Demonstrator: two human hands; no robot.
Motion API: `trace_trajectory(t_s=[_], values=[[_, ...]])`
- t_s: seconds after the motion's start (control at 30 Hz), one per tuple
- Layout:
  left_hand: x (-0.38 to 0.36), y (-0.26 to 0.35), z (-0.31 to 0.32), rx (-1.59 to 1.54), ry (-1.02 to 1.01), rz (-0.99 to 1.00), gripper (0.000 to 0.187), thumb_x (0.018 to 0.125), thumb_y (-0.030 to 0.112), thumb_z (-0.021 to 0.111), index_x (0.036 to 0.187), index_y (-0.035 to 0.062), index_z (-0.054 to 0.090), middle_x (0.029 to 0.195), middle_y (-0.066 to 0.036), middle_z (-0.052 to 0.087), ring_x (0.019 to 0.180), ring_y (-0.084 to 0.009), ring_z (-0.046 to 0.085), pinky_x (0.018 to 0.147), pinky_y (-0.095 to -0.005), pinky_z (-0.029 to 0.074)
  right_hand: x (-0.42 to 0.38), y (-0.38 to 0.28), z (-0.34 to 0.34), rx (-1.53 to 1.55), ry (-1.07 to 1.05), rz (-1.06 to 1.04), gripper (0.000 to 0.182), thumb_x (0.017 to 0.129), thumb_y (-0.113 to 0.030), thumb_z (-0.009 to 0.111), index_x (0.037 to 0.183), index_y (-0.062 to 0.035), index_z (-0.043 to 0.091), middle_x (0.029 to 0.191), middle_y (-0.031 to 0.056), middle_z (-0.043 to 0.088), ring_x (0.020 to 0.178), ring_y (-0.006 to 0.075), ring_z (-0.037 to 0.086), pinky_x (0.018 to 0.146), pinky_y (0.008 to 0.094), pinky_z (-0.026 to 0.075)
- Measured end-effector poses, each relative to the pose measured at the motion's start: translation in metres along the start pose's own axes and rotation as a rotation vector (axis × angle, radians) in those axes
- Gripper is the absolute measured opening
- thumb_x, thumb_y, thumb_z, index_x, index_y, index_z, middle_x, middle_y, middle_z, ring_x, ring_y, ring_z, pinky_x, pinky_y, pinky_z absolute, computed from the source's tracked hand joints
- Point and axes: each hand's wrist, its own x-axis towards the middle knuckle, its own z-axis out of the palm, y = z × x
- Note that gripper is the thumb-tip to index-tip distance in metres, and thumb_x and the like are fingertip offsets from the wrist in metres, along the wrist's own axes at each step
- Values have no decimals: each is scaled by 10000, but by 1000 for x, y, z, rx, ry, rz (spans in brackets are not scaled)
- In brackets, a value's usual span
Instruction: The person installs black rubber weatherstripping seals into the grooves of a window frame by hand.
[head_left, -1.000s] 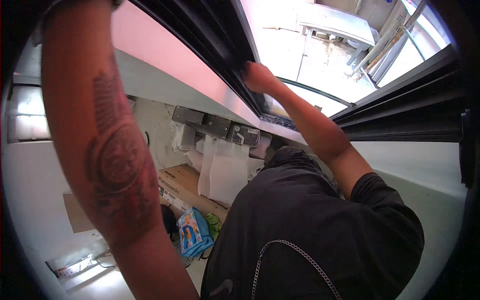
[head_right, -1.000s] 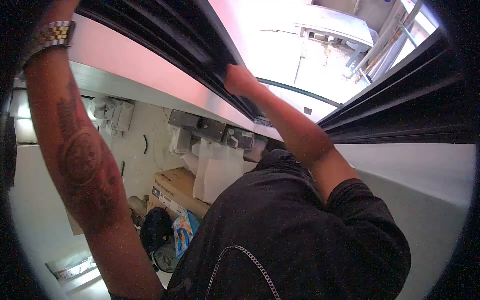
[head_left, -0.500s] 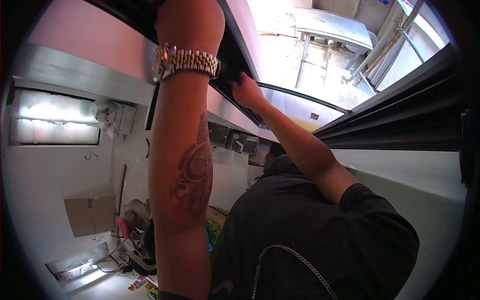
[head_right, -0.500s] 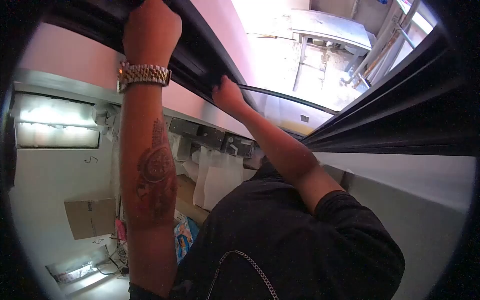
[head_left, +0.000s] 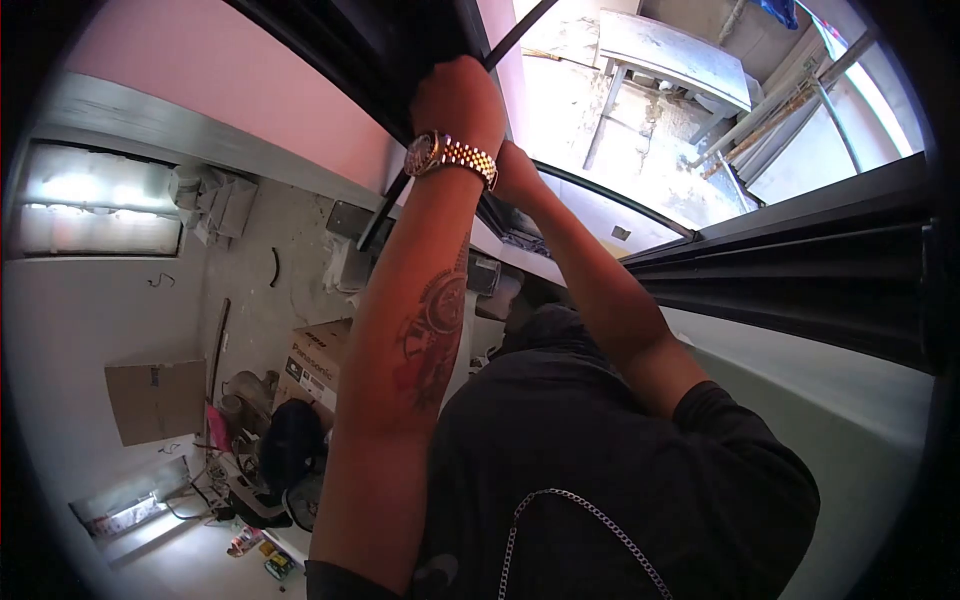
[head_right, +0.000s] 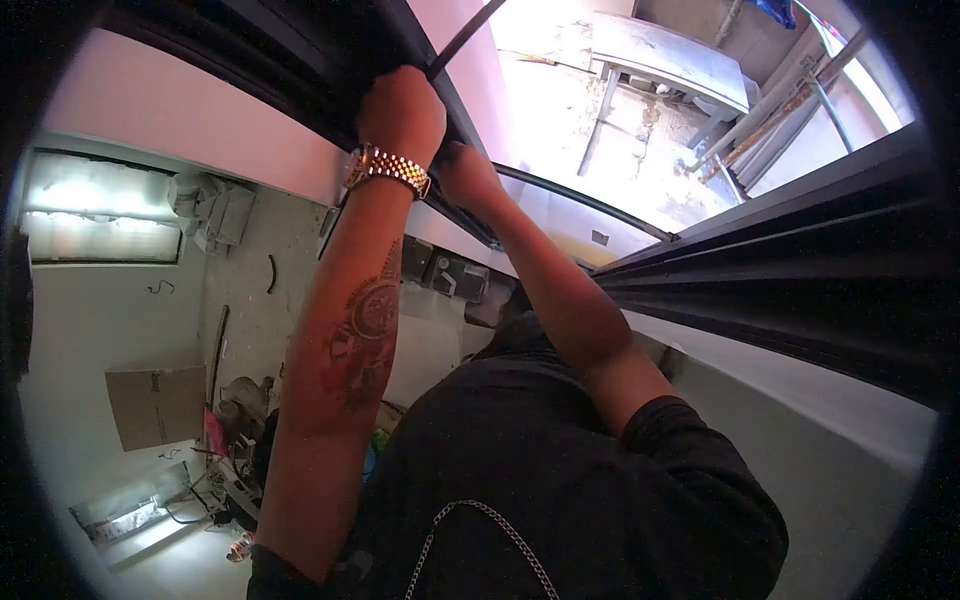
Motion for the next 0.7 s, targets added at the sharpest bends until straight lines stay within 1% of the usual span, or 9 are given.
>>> trace_trajectory(t_s=[0.1, 0.2, 0.3, 0.37, 0.5, 0.6, 0.63, 0.67, 0.7], values=[[-7, -3, 24, -76, -118, -83, 193, 909, 115, 617, 940, -2, 767, 1003, -262, 731, 960, -425, 722, 821, -473, 615, -14, -8, -8, -5, 1, 14, 347, 937, -206, 598, 1206, -4, 685, 1123, 284, 702, 1100, 448, 664, 942, 493, 512], [-11, -7, 56, -89, -194, -122, 189, 901, 115, 628, 951, -5, 765, 1006, -266, 730, 981, -429, 716, 841, -481, 607, -22, -12, -25, 96, -21, 96, 358, 928, -245, 652, 1207, -25, 691, 1133, 250, 714, 1116, 427, 665, 941, 479, 515], [-18, -21, 94, -114, -248, -145, 195, 904, 122, 628, 960, -3, 767, 1006, -269, 728, 989, -430, 713, 855, -477, 603, -17, 7, -32, 72, -98, 54, 399, 905, -293, 697, 1201, -26, 685, 1134, 227, 722, 1090, 414, 676, 930, 463, 522], [-26, -22, 106, -123, -225, -168, 193, 904, 123, 627, 954, -3, 766, 1003, -273, 725, 981, -432, 713, 847, -482, 602, -16, 9, -37, 3, -115, -53, 397, 892, -285, 701, 1188, -20, 679, 1121, 239, 718, 1062, 423, 679, 923, 456, 523], [-25, -26, 110, -115, -176, -137, 200, 926, 126, 598, 941, 20, 766, 990, -251, 733, 980, -409, 721, 821, -472, 613, -14, 21, -33, 53, -3, -56, 310, 897, -239, 656, 1117, -31, 720, 1044, 282, 698, 1033, 456, 668, 903, 477, 527], [-23, -33, 142, -126, -119, -127, 189, 917, 113, 572, 919, 26, 740, 957, -250, 726, 939, -420, 722, 775, -503, 603, -23, 16, -46, -71, 58, -74, 333, 926, -297, 591, 1063, -37, 747, 1029, 252, 706, 978, 451, 678, 876, 492, 542], [-26, -34, 150, -152, -93, -127, 169, 936, 111, 541, 949, 29, 688, 969, -244, 706, 933, -430, 706, 773, -523, 582, -16, 41, -42, -104, 82, -109, 338, 937, -308, 572, 1040, -41, 752, 1016, 247, 711, 954, 456, 676, 857, 506, 543], [-29, -34, 156, -183, -110, -105, 158, 954, 123, 517, 985, 34, 644, 991, -249, 680, 937, -438, 686, 784, -538, 563, -9, 61, -43, -251, 44, -61, 302, 963, -280, 588, 1076, -49, 746, 1037, 224, 728, 964, 424, 697, 860, 466, 547], [-26, -38, 170, -261, -59, -71, 193, 959, 137, 521, 990, 10, 664, 1000, -264, 690, 978, -445, 677, 813, -539, 556, -9, 63, -50, -238, 140, -46, 297, 957, -309, 598, 992, -60, 756, 980, 214, 731, 921, 430, 692, 837, 489, 549]])
